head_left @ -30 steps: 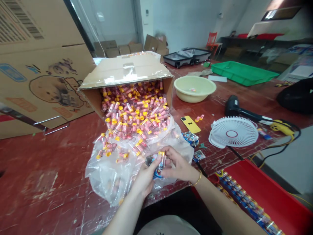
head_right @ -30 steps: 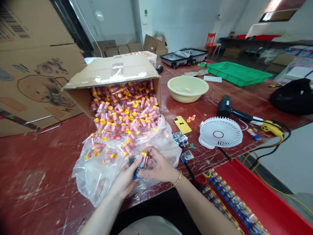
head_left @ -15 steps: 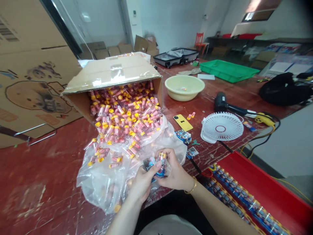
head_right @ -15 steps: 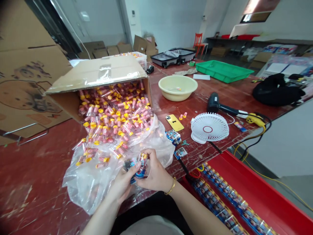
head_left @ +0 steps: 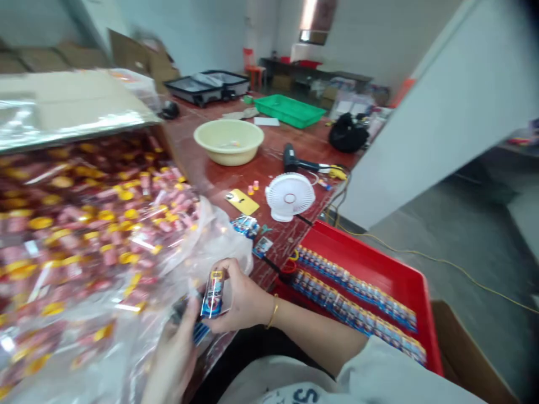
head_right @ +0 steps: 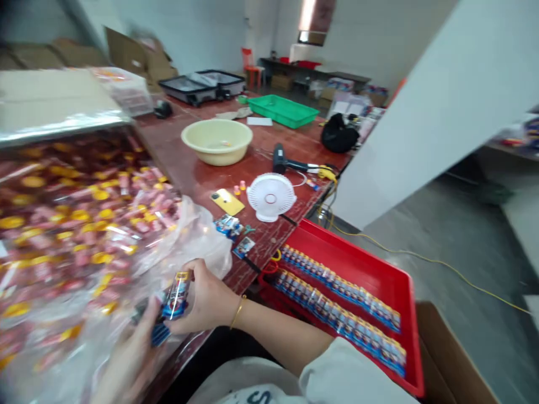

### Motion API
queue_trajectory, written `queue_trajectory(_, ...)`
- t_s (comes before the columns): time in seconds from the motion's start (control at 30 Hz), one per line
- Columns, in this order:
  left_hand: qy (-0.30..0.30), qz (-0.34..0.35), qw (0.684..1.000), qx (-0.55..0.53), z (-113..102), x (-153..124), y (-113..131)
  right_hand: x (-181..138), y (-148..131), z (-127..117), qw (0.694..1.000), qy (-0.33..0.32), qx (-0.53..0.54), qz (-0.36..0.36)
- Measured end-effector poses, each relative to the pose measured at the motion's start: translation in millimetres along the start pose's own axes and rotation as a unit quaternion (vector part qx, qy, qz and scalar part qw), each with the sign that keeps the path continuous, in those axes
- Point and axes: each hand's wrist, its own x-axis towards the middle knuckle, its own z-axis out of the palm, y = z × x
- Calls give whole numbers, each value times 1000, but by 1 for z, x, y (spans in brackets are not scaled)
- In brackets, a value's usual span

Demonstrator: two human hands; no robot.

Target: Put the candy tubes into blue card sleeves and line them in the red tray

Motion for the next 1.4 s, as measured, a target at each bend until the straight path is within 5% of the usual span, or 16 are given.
queue_trajectory(0.13,2,-80,997,17,1,1,4,-41,15,-64,982,139,-108,68)
queue_trajectory(0.27,43,-91,994,42,-10,1,8,-103,78,-165,867,315,-315,224)
queue_trajectory(0.33,65,-82,993,60,-13,3,9,-124,121,-203,828,335,-351,281)
queue_trajectory(0.43,60,-81,992,80,-10,4,9,-130,179,-224,811,296,-374,339)
queue_trajectory(0.57,45,-99,992,70,-1,-1,9,-114,224,-217,817,243,-390,348)
queue_trajectory(0.67,24,-107,991,81,2,-5,9,-111,228,-217,822,234,-399,332)
queue_trajectory(0.83,13,-47,994,98,-5,-10,8,-123,169,-216,852,252,-394,238)
queue_trajectory(0.93,2,2,997,82,-9,-5,8,-106,110,-187,866,295,-377,141)
queue_trajectory(1.03,-3,16,997,69,-13,2,10,-58,57,-131,936,217,-278,-1)
queue_trajectory(1.13,-12,34,997,74,-19,6,11,20,37,-64,968,111,-202,-96)
queue_trajectory(1.27,1,90,990,104,-28,5,10,128,62,-6,971,59,-232,-11)
queue_trajectory(1.4,20,123,989,74,-36,2,12,160,81,9,975,59,-211,32)
